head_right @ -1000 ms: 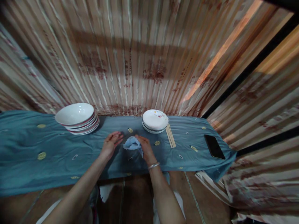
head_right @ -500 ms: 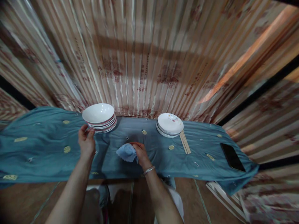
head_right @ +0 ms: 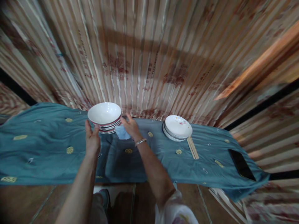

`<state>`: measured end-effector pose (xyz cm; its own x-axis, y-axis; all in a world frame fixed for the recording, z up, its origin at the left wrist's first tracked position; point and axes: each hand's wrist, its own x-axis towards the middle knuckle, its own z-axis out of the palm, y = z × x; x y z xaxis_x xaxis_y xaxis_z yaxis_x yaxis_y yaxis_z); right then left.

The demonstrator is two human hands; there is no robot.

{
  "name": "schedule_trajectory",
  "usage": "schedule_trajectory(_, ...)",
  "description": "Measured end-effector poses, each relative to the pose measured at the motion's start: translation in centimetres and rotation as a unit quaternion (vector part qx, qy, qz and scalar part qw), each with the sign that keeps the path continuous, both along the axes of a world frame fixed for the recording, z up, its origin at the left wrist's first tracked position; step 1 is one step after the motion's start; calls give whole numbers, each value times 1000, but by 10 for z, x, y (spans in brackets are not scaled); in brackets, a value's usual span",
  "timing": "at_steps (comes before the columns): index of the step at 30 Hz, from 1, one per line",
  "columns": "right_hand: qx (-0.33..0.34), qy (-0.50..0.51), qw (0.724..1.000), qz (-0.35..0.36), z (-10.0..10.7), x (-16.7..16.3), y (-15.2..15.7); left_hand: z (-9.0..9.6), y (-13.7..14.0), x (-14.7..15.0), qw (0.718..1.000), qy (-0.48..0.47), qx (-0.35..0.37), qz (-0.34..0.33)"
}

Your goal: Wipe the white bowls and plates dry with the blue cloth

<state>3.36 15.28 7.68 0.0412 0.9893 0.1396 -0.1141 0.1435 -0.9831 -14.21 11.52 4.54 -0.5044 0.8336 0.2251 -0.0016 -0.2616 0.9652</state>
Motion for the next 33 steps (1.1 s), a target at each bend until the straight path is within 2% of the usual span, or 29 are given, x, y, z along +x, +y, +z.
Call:
schedule_trajectory(4,22,-70,997,-4,2,-12,25,-2,4,-2,1000,0,2,-8)
schedule_trajectory(8,36,-145,988,25,2,-18,32,-3,5,0,1000,-1,9,-10)
schedule_trajectory(11,42,-178,983,20,3,-19,33,-3,4,2,1000,2,23,-15)
schedule_trajectory(15,41,-154,987,32,6,-19,31,-1,2,2,1000,6,23,-14)
schedule_trajectory(19,43,-87,995,37,15,-21,24,7,-3,2,999,10,33,-20)
schedule_trajectory(23,52,-35,998,32,35,-15,4,26,-16,11,997,22,69,-27)
schedule_trajectory(27,55,-3,998,14,50,5,-35,50,-41,35,991,7,116,-73)
schedule_trajectory(30,51,16,998,-27,44,25,-71,58,-63,60,984,-57,102,-133)
schedule_trajectory(33,27,15,994,-107,25,43,-105,51,-81,84,975,-117,60,-180)
